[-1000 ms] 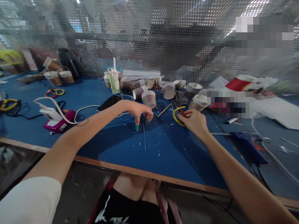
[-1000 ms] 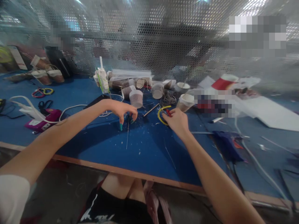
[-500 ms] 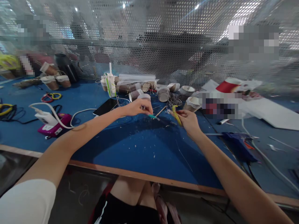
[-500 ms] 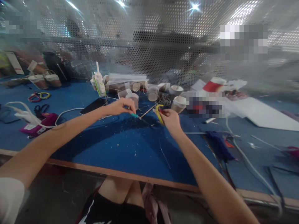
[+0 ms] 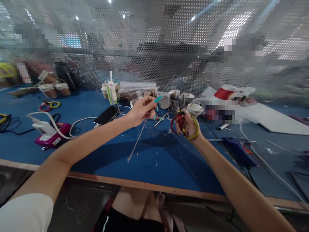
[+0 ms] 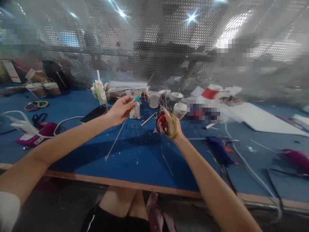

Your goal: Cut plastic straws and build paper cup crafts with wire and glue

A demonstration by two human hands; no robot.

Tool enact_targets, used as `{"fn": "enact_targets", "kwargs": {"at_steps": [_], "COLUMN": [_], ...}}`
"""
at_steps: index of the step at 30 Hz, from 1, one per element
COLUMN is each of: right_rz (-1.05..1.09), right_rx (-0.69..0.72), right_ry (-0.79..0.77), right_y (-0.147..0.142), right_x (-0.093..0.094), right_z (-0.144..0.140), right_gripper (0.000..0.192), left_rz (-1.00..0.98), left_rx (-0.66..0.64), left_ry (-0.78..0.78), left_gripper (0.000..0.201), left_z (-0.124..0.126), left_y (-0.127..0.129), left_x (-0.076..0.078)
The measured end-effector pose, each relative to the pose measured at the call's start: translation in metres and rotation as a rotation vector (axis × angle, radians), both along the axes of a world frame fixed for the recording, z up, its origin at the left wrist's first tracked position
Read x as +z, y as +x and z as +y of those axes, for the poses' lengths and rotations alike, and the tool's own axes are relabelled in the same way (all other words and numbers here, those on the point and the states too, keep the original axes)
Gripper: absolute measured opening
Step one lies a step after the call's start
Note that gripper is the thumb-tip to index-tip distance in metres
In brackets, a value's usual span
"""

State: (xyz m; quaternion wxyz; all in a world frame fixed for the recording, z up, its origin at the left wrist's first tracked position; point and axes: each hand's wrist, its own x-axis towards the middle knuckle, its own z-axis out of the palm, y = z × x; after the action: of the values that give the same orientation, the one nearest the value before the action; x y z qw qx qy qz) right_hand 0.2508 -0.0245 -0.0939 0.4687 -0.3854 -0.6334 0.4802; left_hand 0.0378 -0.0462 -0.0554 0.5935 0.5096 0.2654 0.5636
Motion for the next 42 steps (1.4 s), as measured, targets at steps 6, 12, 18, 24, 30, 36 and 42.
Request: {"fn": "enact_targets", "kwargs": {"at_steps": [6, 12, 18, 24, 30, 36, 42], "right_rz": [-0.060, -0.348, -0.391, -0.431, -0.410, -0.395, -0.400], "right_rx": [0.025, 0.036, 0.062, 0.075, 0.032, 0.040, 0.029], "right_ry": [-0.061, -0.243, -0.237, -0.227, -0.233, -0.233, -0.246], "right_y": [0.003, 0.006, -0.001, -0.002, -0.001, -0.001, -0.001], "right_x": [0.002, 0.002, 0.011, 0.008, 0.004, 0.001, 0.000], "right_z": [-0.006, -0.002, -0.012, -0.015, -0.013, -0.011, -0.010], "right_gripper": [0.051, 0.053, 0.053, 0.054, 0.054, 0.055, 0.054], "left_rz": [-0.071, -0.066, -0.057, -0.034, -0.003, 0.010, 0.031], "left_rx": [-0.093, -0.142, -0.217, -0.274, -0.300, -0.322, -0.293], "left_ry": [-0.235, -0.327, -0.299, -0.269, -0.237, -0.223, -0.247], "left_gripper": [0.012, 0.008, 0.019, 0.018, 0.021, 0.023, 0.020], "left_z": [0.022, 0.021, 0.020, 0.023, 0.024, 0.024, 0.022], "left_y": [0.004, 0.003, 0.003, 0.001, 0.000, 0.000, 0.001], "left_x": [-0.051, -0.068, -0.070, -0.075, -0.077, -0.077, -0.074]}}
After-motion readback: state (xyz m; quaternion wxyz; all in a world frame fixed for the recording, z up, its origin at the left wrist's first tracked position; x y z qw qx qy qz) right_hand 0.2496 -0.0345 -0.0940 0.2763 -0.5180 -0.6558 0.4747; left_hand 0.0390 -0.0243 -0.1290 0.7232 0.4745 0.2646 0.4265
